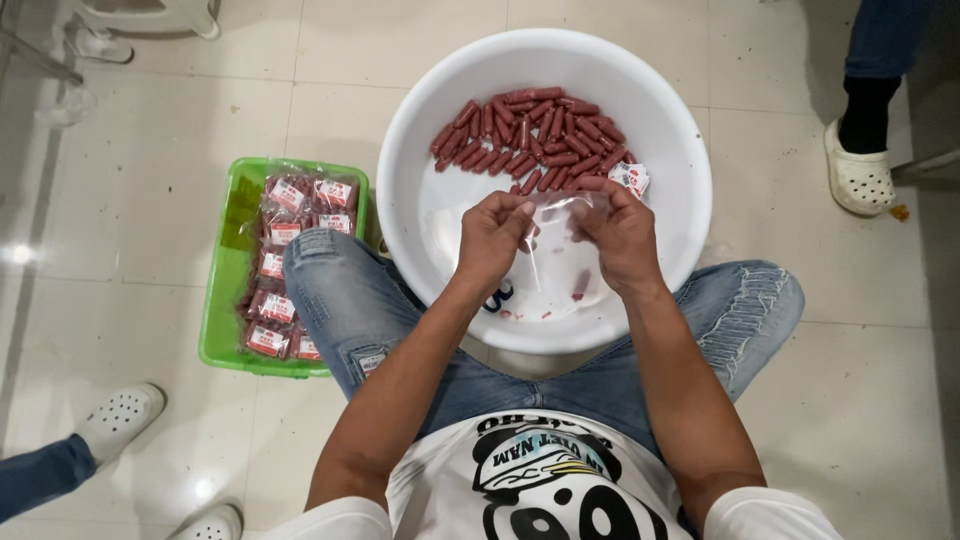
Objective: The person picks up several sausages from a bowl and places them into a plastic bag by hand. The person places a label into the bag and sets the filled bag into a tray.
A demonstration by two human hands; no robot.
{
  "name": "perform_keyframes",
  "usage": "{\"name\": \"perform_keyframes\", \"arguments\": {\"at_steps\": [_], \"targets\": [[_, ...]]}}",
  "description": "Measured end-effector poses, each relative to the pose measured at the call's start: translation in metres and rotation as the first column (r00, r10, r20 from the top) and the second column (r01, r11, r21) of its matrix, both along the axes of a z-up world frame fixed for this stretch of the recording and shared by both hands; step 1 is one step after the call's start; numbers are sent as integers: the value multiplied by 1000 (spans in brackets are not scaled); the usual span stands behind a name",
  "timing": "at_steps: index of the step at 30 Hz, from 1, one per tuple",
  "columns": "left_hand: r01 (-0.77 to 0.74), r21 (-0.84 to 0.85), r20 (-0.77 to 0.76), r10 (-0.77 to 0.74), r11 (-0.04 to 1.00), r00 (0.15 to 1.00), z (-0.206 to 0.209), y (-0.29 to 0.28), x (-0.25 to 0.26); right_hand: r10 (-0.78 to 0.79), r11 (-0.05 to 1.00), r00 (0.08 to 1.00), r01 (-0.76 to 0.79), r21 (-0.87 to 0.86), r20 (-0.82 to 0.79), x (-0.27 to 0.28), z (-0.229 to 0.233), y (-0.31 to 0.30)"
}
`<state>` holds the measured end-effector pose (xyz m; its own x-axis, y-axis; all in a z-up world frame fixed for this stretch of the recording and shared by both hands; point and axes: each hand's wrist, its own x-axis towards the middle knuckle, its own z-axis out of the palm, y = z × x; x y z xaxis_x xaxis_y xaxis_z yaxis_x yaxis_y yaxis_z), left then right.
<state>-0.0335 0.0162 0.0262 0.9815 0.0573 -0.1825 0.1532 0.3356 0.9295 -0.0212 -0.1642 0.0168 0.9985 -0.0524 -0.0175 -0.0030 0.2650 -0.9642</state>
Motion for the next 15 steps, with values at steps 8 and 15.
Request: {"name": "perform_keyframes", "arguments": {"at_steps": [8, 15], "targets": [[-47, 38, 14, 46, 998, 999, -6, -6, -12, -145, 972, 988, 152, -181, 48, -12, 0, -5], [271, 556, 141, -411, 786, 901, 11, 5, 11, 267, 889, 955, -193, -415, 127, 0, 35, -4]]}}
